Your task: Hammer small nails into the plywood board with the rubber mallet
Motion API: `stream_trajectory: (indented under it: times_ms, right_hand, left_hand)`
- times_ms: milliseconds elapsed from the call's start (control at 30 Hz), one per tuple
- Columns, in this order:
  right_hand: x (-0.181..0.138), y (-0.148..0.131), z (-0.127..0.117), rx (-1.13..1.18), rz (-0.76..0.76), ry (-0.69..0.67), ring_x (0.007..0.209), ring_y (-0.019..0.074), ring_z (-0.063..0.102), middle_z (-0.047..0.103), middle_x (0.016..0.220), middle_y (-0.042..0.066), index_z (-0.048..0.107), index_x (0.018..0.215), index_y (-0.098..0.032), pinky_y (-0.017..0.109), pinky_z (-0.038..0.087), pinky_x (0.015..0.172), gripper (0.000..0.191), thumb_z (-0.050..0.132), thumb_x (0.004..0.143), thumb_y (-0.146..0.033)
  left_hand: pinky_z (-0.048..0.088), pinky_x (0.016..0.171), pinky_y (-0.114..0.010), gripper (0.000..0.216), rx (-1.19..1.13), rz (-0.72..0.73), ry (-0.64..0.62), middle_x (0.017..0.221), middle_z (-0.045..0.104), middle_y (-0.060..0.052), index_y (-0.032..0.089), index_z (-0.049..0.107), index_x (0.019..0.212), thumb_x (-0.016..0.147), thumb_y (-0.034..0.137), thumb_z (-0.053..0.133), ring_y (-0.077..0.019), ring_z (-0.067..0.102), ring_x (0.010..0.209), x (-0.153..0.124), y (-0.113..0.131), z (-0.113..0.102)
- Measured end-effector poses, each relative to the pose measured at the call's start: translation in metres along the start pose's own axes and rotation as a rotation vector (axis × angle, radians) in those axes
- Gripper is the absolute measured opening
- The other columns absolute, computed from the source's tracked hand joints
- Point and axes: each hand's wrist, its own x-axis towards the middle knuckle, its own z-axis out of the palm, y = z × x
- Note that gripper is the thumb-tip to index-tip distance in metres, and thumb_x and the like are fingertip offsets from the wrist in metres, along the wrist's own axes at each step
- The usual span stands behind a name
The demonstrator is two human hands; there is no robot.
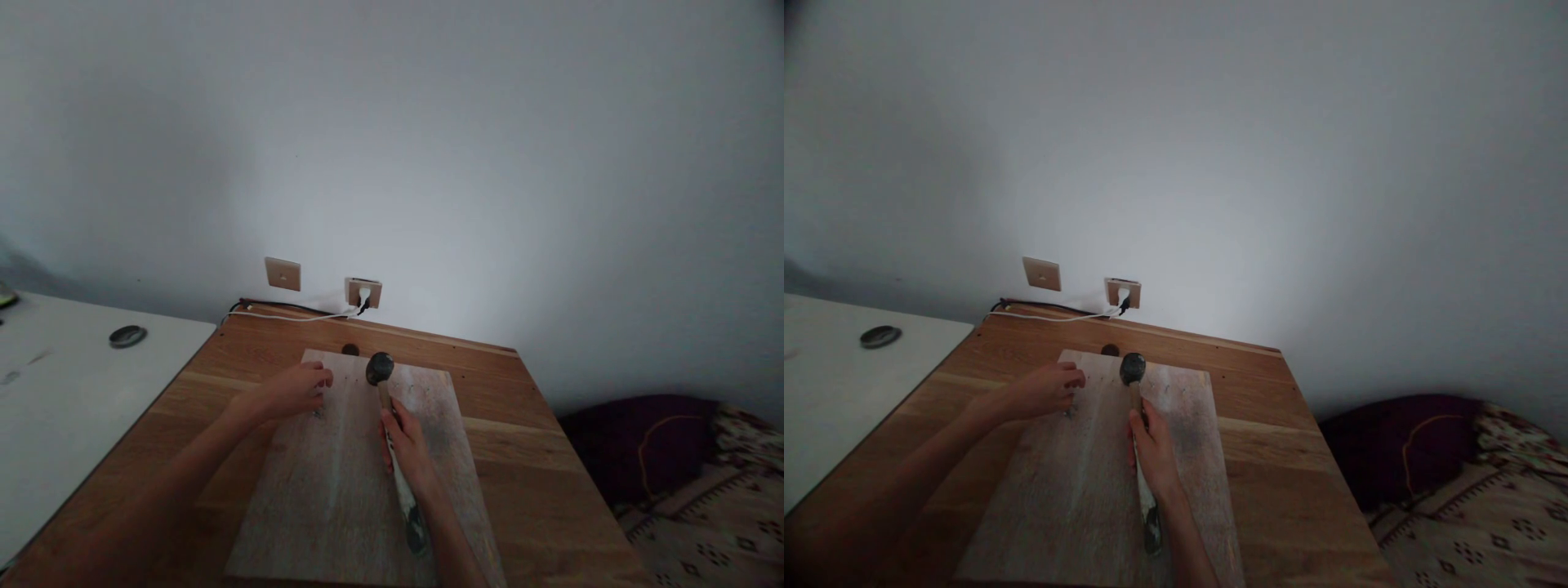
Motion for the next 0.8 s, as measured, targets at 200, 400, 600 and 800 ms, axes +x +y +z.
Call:
stream_trajectory:
  times_ms: [200,400,600,800]
  right_hand:
    - [-0.022,-0.001,-0.004,0.028,0.040,0.053,0.036,0.0083,0.042,0.053,0.066,-0.005,0.054,0.084,-0.022,0.022,0.034,0.029,0.051,0.061,0.084,-0.072]
    - [-0.043,0.006,-0.014,0.041,0.076,0.106,0.034,0.0079,0.039,0.049,0.057,-0.007,0.056,0.084,-0.022,0.020,0.032,0.028,0.055,0.063,0.081,-0.076]
    - [-0.049,0.015,-0.019,0.053,0.081,0.150,0.033,0.0079,0.041,0.050,0.058,-0.007,0.059,0.087,-0.021,0.020,0.033,0.028,0.058,0.065,0.079,-0.079]
    - [-0.052,0.016,-0.023,0.062,0.094,0.166,0.033,0.0079,0.041,0.054,0.062,-0.005,0.062,0.091,-0.021,0.021,0.034,0.027,0.061,0.065,0.078,-0.080]
  left_hand:
    - [0.045,0.074,-0.029,0.011,-0.019,-0.037,-0.083,0.100,0.065,-0.007,0.018,0.065,0.086,0.078,0.012,0.062,-0.0211,0.064,0.085,-0.007,0.013,0.007]
    - [0.042,0.073,-0.028,0.008,-0.070,0.030,-0.020,0.089,0.066,-0.004,0.020,0.063,0.082,0.082,0.013,0.059,-0.0201,0.062,0.082,0.008,0.020,0.007]
    - [0.044,0.076,-0.028,0.014,-0.078,0.070,0.110,0.090,0.070,-0.004,0.019,0.067,0.092,0.086,0.011,0.057,-0.0201,0.065,0.085,0.042,0.026,0.013]
    - [0.048,0.084,-0.033,0.016,0.149,0.140,0.094,0.094,0.069,-0.010,0.018,0.073,0.088,0.091,0.013,0.057,-0.0246,0.066,0.093,0.060,0.029,0.019]
